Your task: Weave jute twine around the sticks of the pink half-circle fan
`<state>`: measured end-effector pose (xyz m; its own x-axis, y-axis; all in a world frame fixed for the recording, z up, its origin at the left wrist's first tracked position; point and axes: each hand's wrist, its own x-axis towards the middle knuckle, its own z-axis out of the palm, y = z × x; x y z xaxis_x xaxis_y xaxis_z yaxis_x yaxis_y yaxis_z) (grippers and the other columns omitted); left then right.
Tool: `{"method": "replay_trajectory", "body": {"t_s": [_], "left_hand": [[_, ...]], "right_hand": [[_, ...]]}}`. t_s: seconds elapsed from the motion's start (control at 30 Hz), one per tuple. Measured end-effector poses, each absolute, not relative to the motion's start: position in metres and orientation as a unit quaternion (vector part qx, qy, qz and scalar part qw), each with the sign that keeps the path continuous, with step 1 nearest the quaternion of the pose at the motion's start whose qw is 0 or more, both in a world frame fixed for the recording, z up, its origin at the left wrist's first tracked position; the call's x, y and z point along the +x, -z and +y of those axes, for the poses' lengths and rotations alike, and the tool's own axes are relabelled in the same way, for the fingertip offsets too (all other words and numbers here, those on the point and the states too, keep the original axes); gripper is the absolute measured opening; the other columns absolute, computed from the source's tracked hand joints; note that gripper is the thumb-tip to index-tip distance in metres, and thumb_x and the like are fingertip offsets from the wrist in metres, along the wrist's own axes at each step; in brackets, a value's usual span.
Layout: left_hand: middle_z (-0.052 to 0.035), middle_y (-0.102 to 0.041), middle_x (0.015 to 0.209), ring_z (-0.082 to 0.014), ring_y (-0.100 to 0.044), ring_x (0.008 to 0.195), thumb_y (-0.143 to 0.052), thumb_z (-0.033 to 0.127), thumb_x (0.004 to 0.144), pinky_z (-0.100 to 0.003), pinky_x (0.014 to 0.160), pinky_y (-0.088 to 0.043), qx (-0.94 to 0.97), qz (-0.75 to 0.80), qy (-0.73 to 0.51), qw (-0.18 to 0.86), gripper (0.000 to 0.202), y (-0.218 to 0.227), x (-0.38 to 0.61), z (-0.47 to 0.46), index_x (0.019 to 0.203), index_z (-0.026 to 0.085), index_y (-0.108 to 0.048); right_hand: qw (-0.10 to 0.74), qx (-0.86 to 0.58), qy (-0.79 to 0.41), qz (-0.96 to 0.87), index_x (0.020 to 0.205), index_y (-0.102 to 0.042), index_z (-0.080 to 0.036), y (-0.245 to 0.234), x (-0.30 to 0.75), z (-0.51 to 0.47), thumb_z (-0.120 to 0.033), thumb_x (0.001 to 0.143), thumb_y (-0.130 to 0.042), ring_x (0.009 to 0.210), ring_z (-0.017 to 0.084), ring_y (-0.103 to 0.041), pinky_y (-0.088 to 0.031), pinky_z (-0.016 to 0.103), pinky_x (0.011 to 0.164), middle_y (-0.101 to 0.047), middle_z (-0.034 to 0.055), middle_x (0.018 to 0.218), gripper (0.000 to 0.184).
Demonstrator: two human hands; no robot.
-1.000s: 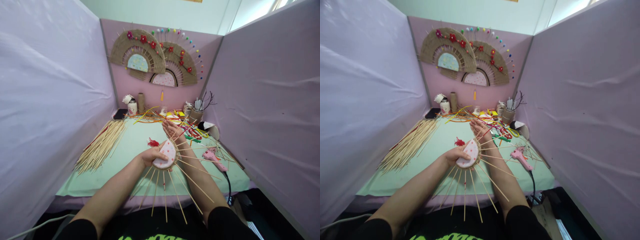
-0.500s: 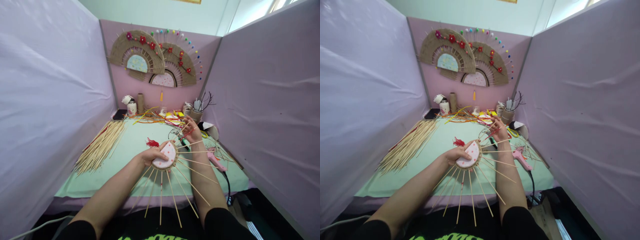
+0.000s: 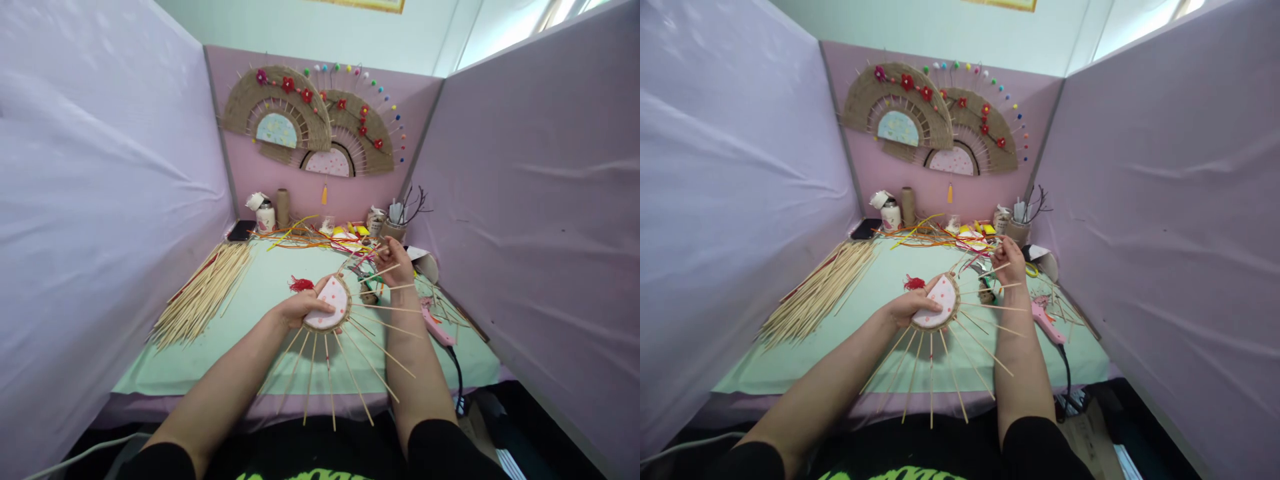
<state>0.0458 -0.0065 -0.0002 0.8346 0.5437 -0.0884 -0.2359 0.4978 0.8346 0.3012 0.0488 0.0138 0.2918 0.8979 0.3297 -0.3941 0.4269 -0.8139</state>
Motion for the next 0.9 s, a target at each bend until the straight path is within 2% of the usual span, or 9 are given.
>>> {"method": "replay_trajectory", "body": {"t_s": [0.1, 0.17, 0.23, 0.33, 0.5, 0.6, 0.77, 0.9], "left_hand": [[-0.0017, -0.068, 0.088, -0.0188, -0.068, 0.069, -0.074, 0.004, 0.062, -0.042, 0.069, -0.056, 0.444, 0.182, -0.274, 0.834, 0.102, -0.005, 0.043, -0.004, 0.142, 0.040, -0.022], [-0.0015, -0.067, 0.089, -0.0188, -0.067, 0.069, -0.074, 0.005, 0.062, -0.044, 0.070, -0.056, 0.445, 0.188, -0.304, 0.821, 0.103, -0.007, 0.042, -0.003, 0.143, 0.040, -0.021], [-0.0018, -0.066, 0.091, -0.0184, -0.067, 0.070, -0.073, 0.005, 0.062, -0.045, 0.070, -0.057, 0.451, 0.195, -0.332, 0.805, 0.103, -0.008, 0.041, -0.001, 0.143, 0.040, -0.019], [-0.0030, -0.065, 0.096, -0.0184, -0.068, 0.071, -0.073, 0.007, 0.064, -0.045, 0.072, -0.056, 0.461, 0.212, -0.369, 0.779, 0.104, -0.008, 0.039, 0.002, 0.144, 0.040, -0.016], [-0.0037, -0.062, 0.107, -0.0197, -0.068, 0.076, -0.074, 0.007, 0.063, -0.048, 0.073, -0.056, 0.440, 0.233, -0.418, 0.760, 0.107, -0.009, 0.038, 0.005, 0.143, 0.045, -0.015], [-0.0040, -0.060, 0.111, -0.0204, -0.068, 0.078, -0.075, 0.007, 0.062, -0.048, 0.073, -0.056, 0.441, 0.224, -0.431, 0.755, 0.107, -0.009, 0.038, 0.006, 0.142, 0.048, -0.016], [-0.0045, -0.057, 0.116, -0.0219, -0.067, 0.086, -0.075, 0.008, 0.062, -0.045, 0.074, -0.057, 0.445, 0.217, -0.456, 0.739, 0.104, -0.007, 0.039, 0.008, 0.140, 0.048, -0.019], [-0.0039, -0.055, 0.118, -0.0196, -0.067, 0.083, -0.074, 0.009, 0.063, -0.043, 0.073, -0.057, 0.452, 0.206, -0.463, 0.734, 0.101, -0.008, 0.040, 0.007, 0.140, 0.048, -0.021]], "right_hand": [[0.729, -0.319, -0.445, -0.412, 0.081, -0.064, -0.024, -0.012, 0.295, 0.049, -0.044, 0.060, -0.079, 0.043, 0.005, -0.030, -0.030, 0.020, 0.039, -0.033, -0.0088, 0.048, 0.033], [0.701, -0.359, -0.438, -0.433, 0.081, -0.066, -0.022, -0.009, 0.291, 0.049, -0.044, 0.058, -0.080, 0.043, 0.005, -0.028, -0.025, 0.020, 0.039, -0.037, -0.0084, 0.049, 0.035], [0.643, -0.419, -0.426, -0.479, 0.080, -0.068, -0.019, -0.006, 0.286, 0.049, -0.044, 0.058, -0.078, 0.044, 0.005, -0.029, -0.023, 0.021, 0.040, -0.045, -0.0061, 0.052, 0.035], [0.534, -0.488, -0.407, -0.558, 0.073, -0.069, -0.016, -0.001, 0.282, 0.047, -0.044, 0.058, -0.076, 0.049, 0.007, -0.038, -0.027, 0.023, 0.044, -0.056, -0.0008, 0.059, 0.032], [0.439, -0.509, -0.435, -0.599, 0.066, -0.067, -0.015, -0.002, 0.280, 0.041, -0.043, 0.056, -0.078, 0.050, 0.008, -0.039, -0.027, 0.024, 0.047, -0.053, -0.0018, 0.054, 0.032], [0.407, -0.492, -0.455, -0.621, 0.071, -0.069, -0.014, -0.002, 0.281, 0.038, -0.044, 0.059, -0.076, 0.050, 0.007, -0.038, -0.026, 0.023, 0.047, -0.054, -0.0018, 0.057, 0.034], [0.372, -0.496, -0.489, -0.613, 0.068, -0.065, -0.016, 0.000, 0.281, 0.036, -0.044, 0.058, -0.077, 0.046, 0.006, -0.035, -0.023, 0.022, 0.043, -0.048, -0.0049, 0.050, 0.032], [0.356, -0.493, -0.507, -0.611, 0.069, -0.066, -0.016, -0.001, 0.277, 0.033, -0.043, 0.057, -0.077, 0.048, 0.007, -0.039, -0.027, 0.021, 0.044, -0.053, -0.0024, 0.054, 0.031]]}}
